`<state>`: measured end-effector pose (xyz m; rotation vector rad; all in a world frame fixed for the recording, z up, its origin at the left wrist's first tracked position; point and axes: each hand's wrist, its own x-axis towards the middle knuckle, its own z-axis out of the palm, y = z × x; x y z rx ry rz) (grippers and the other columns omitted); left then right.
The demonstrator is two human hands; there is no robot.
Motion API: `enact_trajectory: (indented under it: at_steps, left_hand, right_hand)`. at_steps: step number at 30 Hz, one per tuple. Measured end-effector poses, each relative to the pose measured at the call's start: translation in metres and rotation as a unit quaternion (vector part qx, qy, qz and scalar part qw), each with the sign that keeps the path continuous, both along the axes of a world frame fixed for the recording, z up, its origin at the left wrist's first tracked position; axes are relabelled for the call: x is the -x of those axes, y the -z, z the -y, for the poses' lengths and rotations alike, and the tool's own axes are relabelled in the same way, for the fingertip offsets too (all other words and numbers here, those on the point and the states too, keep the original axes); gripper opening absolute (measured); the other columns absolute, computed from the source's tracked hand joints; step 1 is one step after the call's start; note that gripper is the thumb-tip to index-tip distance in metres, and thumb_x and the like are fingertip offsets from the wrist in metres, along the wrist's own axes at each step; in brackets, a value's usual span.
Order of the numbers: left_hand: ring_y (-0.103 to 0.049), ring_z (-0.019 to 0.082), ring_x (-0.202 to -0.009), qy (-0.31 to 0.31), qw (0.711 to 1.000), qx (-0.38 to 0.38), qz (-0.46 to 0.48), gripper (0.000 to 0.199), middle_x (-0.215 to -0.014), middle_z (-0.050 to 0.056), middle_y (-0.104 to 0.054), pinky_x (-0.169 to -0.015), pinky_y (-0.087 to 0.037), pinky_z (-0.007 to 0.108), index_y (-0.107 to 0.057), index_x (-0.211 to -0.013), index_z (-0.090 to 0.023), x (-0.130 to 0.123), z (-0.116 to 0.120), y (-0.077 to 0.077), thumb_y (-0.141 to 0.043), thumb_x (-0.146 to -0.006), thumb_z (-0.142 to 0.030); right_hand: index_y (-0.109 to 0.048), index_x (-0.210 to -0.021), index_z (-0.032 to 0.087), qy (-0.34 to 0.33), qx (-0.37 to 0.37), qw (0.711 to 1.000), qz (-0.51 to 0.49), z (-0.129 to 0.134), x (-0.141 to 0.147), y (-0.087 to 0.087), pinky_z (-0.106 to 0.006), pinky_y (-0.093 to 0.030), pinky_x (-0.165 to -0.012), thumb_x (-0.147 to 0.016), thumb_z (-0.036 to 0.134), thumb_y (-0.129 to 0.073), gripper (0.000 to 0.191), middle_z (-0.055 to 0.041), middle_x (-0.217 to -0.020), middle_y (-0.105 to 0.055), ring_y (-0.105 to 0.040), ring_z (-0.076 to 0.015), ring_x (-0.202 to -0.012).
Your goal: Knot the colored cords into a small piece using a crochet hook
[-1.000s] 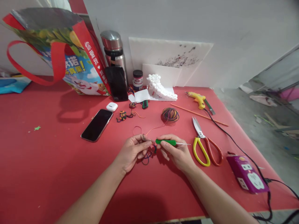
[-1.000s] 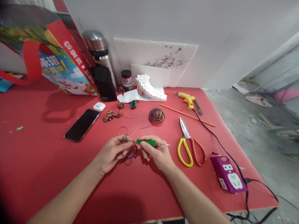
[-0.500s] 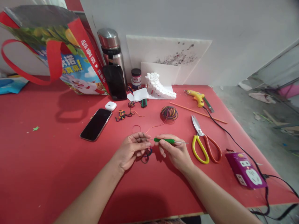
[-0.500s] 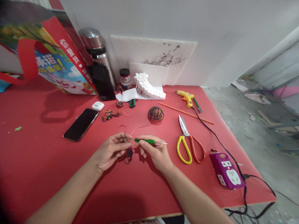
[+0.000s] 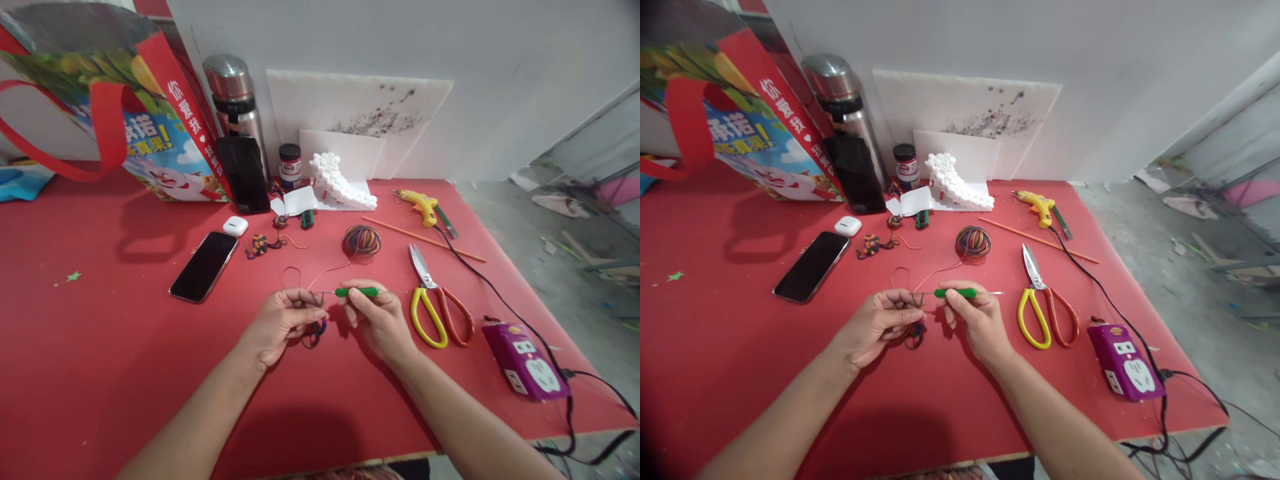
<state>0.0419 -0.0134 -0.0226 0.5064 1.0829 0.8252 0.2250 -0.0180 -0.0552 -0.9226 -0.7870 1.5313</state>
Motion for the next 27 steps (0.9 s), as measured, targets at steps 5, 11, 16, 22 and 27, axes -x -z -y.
enact_trajectory:
  at_steps: [5,11,16,22,27]
  left_hand:
    - [-0.034,-0.001,-0.037,-0.036,0.999,-0.011,0.023,0.037,-0.058,0.001,-0.068,-0.037,-0.018,0.014,-0.073,-0.070,-0.012,0.000,-0.001,0.003,-0.100,-0.048,-0.022]
    - [-0.040,-0.001,-0.043,-0.112,0.991,-0.038,0.066,0.034,-0.072,0.002,-0.073,-0.037,-0.023,0.013,-0.075,-0.071,-0.011,0.003,-0.006,0.008,-0.100,-0.047,-0.015]
    - [-0.059,0.007,-0.058,-0.131,0.987,-0.031,0.083,0.033,-0.069,0.005,-0.073,-0.047,-0.038,0.014,-0.078,-0.072,-0.012,0.002,-0.005,0.008,-0.102,-0.049,-0.015]
    - [-0.061,0.007,-0.060,-0.122,0.983,-0.033,0.131,0.031,-0.068,0.004,-0.073,-0.055,-0.047,0.015,-0.080,-0.073,-0.013,0.004,-0.006,0.009,-0.101,-0.051,-0.013]
    - [-0.066,0.009,-0.065,-0.142,0.983,-0.062,0.101,0.031,-0.072,0.002,-0.075,-0.060,-0.052,0.017,-0.079,-0.071,-0.015,0.002,-0.004,0.004,-0.102,-0.050,-0.013]
  right_hand:
    - [-0.081,-0.084,0.019,0.006,0.044,0.999,-0.020,-0.008,-0.005,-0.010,-0.020,-0.030,-0.039,-0.072,0.042,-0.092,0.028,0.0014,-0.060,-0.068,-0.042,-0.0059,-0.041]
    - [-0.076,-0.082,0.018,0.067,0.032,0.997,0.030,-0.010,-0.008,-0.012,-0.021,-0.023,-0.040,-0.070,0.046,-0.090,0.034,0.0031,-0.055,-0.060,-0.034,-0.0054,-0.041]
    - [-0.067,-0.074,0.018,0.118,0.037,0.975,0.186,-0.020,-0.024,-0.011,-0.023,-0.020,-0.042,-0.075,0.058,-0.082,0.042,0.0075,-0.048,-0.044,-0.029,-0.0062,-0.041]
    - [-0.058,-0.055,0.022,-0.013,0.078,0.870,0.487,-0.026,-0.053,-0.019,-0.028,-0.026,-0.048,-0.080,0.055,-0.071,0.044,-0.0001,-0.043,-0.051,-0.043,-0.0137,-0.043]
    - [-0.070,-0.074,0.022,-0.025,-0.025,0.841,0.540,-0.003,-0.043,-0.043,-0.030,-0.037,-0.053,-0.089,0.049,-0.067,0.031,-0.0039,-0.058,-0.067,-0.058,-0.0184,-0.051]
